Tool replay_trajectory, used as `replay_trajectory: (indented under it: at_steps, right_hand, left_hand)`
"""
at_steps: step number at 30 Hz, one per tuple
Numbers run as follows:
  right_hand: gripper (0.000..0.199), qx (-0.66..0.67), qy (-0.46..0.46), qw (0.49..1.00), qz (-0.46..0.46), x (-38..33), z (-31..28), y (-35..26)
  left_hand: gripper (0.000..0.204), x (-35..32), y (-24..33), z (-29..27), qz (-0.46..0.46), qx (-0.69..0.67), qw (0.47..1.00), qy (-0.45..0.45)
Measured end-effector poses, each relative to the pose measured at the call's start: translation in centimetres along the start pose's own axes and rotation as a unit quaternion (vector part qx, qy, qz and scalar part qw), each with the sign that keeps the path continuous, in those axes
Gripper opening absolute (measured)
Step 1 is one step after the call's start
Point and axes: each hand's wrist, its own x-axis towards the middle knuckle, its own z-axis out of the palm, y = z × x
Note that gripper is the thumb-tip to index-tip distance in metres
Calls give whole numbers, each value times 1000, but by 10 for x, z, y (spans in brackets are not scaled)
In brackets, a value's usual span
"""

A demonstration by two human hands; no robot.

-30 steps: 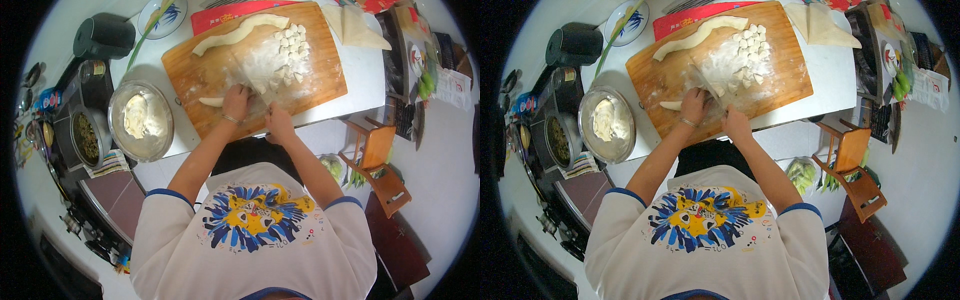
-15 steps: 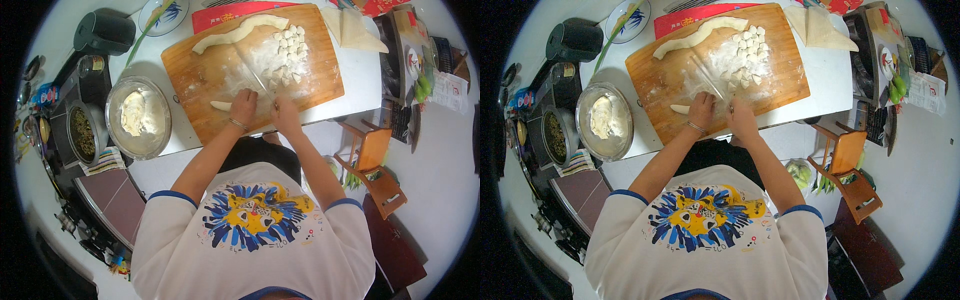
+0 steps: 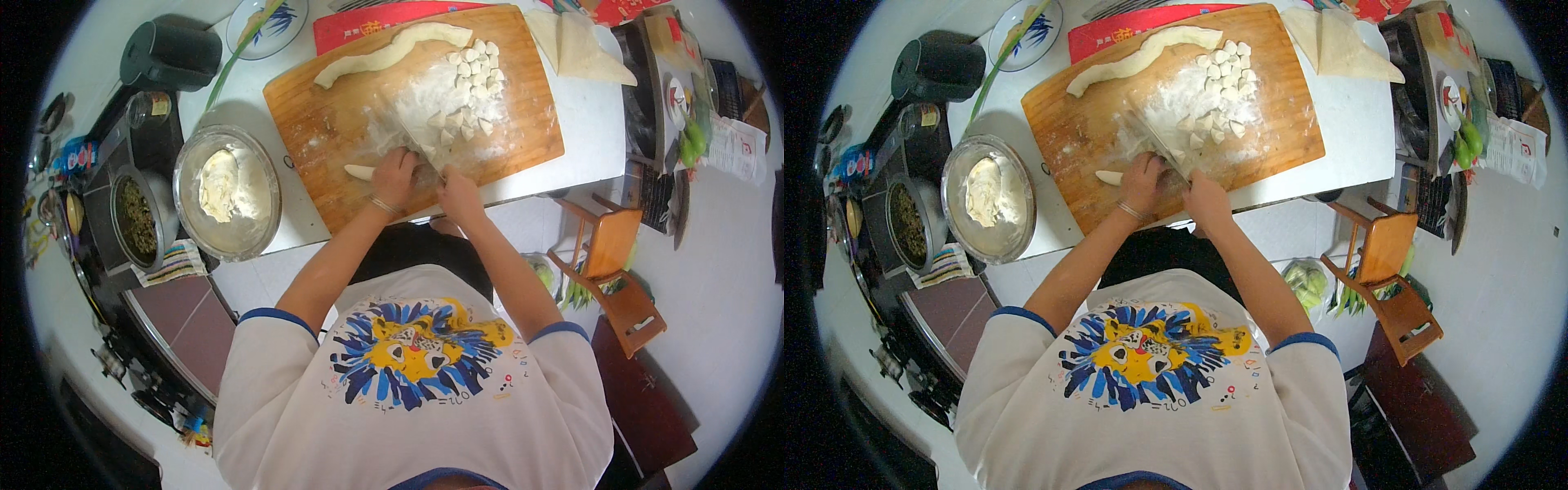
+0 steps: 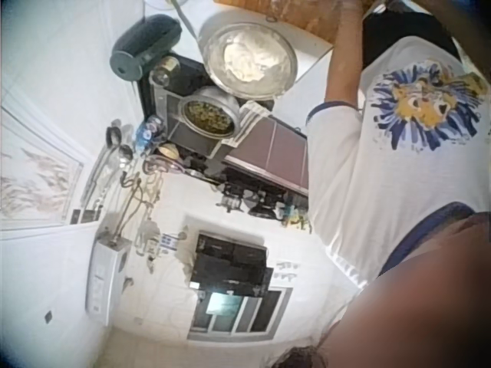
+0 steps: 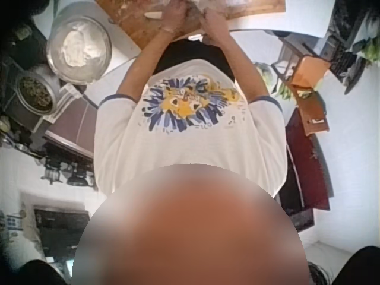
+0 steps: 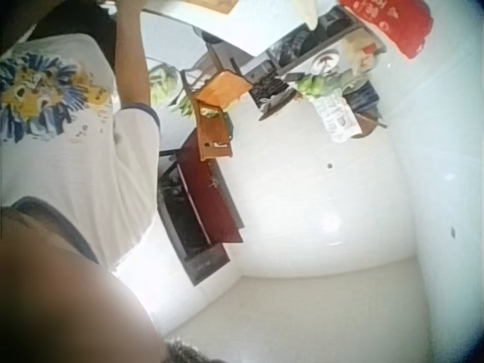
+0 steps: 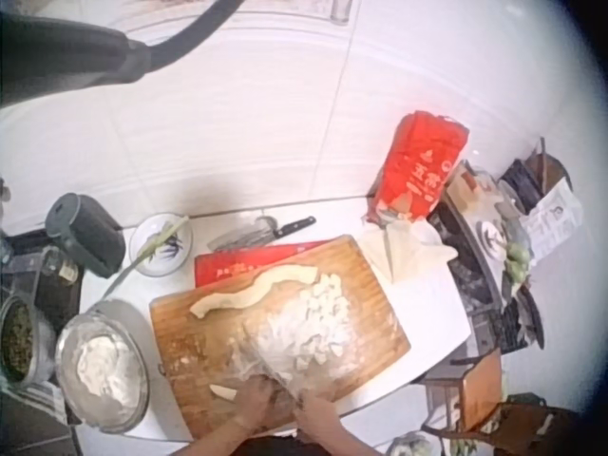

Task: The person rolls a long strip of dough on a floured wooden board and uses a large cleaver to cut it into small, uniform pieces. The process is repeated multiple times, with the person gathering the cut pieces and rolling out new strips of dough.

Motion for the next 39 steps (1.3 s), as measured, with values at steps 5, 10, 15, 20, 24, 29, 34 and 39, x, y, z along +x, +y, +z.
replay_trajectory:
  at_steps: [5, 10, 15, 20, 24, 29, 34, 39]
  right_hand:
    - [22, 63, 85, 992, -65, 27, 10, -2]
    - [18, 68, 87, 988, -108, 4, -6, -15]
    - [17, 27, 35, 995, -92, -12, -9, -23]
    - [19, 19, 5, 996, -85, -5, 1, -18]
    - [21, -46, -39, 997, -38, 6, 2, -28]
    - [20, 19, 2, 998, -66, 32, 7, -31]
    - [19, 44, 37, 993, -99, 13, -11, -27]
    - [19, 12, 44, 991, -126, -19, -9, -20]
  left_hand:
    - [22, -8, -10, -14, -55, 1, 998, 17]
    - [17, -3, -9, -19, -142, -8, 990, 25]
    - [17, -3, -14, -15, -141, -1, 990, 12]
    - [14, -2, -16, -14, -125, -21, 992, 17]
    - [14, -7, -16, -16, -110, -11, 994, 28]
    - [14, -17, -22, -18, -55, 3, 998, 24]
    - [14, -27, -17, -7, 4, -18, 999, 43]
    - [17, -26, -16, 5, -15, -24, 999, 37]
